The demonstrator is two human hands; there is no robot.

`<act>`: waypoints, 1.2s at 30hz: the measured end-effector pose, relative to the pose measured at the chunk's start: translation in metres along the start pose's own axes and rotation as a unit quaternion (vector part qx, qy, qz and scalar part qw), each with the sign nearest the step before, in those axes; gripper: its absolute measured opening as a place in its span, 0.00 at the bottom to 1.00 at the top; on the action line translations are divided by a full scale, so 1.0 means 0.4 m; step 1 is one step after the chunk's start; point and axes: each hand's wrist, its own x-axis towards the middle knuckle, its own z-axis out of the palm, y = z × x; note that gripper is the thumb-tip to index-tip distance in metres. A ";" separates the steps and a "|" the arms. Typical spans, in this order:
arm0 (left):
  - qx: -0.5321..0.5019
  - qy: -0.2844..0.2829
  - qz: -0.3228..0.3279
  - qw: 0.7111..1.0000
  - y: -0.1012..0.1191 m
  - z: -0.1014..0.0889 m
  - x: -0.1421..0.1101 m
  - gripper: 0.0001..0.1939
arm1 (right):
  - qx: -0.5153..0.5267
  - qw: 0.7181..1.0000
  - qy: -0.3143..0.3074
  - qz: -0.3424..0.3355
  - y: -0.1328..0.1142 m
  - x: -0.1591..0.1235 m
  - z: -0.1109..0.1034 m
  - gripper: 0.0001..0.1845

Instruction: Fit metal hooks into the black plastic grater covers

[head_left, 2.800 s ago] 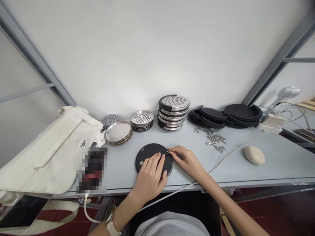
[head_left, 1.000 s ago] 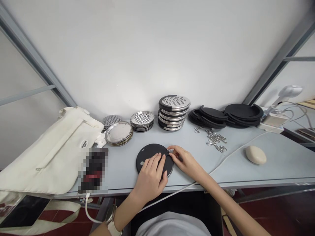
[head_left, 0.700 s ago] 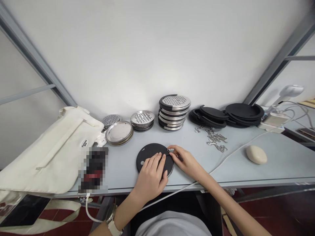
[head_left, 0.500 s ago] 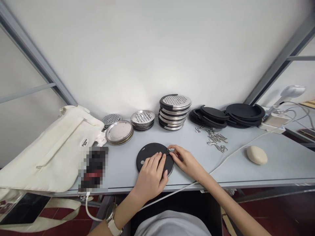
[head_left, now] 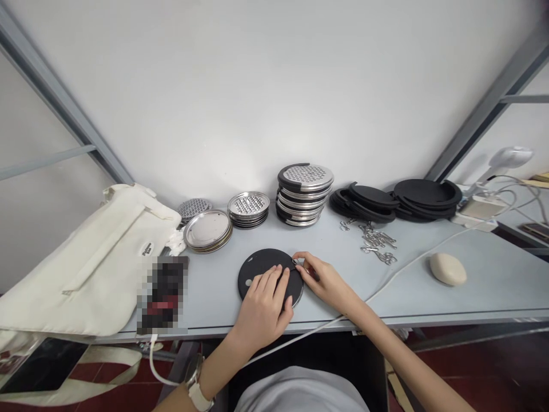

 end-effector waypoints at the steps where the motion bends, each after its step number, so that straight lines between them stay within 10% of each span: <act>1: -0.001 0.000 0.000 1.000 0.000 0.000 0.000 0.25 | 0.000 1.000 -0.001 -0.001 0.000 0.000 0.001 0.15; 36: -0.004 -0.008 -0.002 1.000 -0.001 0.005 -0.005 0.25 | 0.030 0.999 0.014 -0.017 0.001 0.000 0.000 0.11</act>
